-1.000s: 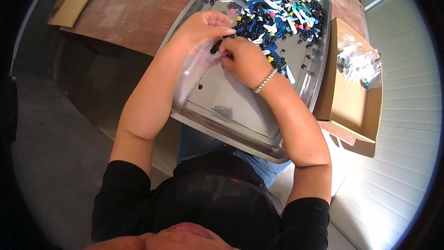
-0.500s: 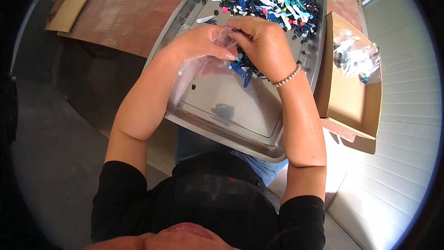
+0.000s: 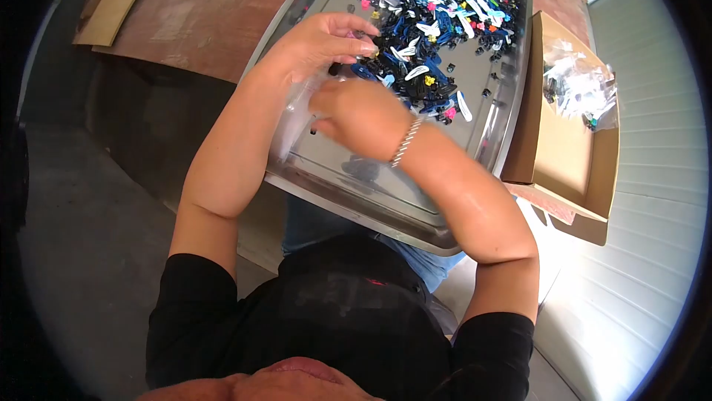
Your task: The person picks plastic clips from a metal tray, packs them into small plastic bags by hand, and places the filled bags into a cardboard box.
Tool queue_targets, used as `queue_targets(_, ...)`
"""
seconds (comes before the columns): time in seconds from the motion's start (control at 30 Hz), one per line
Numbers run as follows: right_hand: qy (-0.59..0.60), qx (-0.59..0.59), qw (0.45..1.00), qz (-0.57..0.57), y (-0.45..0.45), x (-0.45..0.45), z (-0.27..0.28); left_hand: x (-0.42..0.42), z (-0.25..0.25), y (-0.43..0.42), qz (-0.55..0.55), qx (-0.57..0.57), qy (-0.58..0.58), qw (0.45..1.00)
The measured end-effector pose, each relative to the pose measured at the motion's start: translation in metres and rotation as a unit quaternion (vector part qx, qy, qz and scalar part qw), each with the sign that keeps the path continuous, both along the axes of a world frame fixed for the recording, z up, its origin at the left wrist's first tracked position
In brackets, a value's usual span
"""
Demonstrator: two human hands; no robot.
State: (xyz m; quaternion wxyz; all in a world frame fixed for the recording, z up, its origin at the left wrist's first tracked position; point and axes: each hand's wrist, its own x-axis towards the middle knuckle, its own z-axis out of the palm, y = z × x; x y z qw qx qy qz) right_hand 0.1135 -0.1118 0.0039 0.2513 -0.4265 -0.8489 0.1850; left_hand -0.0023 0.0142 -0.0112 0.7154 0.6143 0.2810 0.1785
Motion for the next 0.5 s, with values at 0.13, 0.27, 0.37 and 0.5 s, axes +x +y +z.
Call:
queue_targets(0.13, -0.077, -0.043, 0.996, -0.004, -0.008, -0.028, -0.027, -0.001, 0.004, -0.002, 0.008, 0.020, 0.011, 1.000)
queue_targets(0.27, -0.131, -0.057, 0.990, 0.019, -0.002, -0.025, -0.025, -0.001, 0.009, -0.004, 0.014, 0.005, 0.016, 1.000)
queue_targets(0.37, -0.022, 0.009, 1.000, -0.004, 0.002, -0.009, -0.010, -0.002, 0.003, -0.002, 0.019, -0.003, -0.002, 1.000)
queue_targets(0.5, 0.201, 0.167, 0.953, -0.155, 0.013, 0.012, 0.026, 0.000, -0.006, 0.006, -0.025, -0.049, -0.029, 0.998)
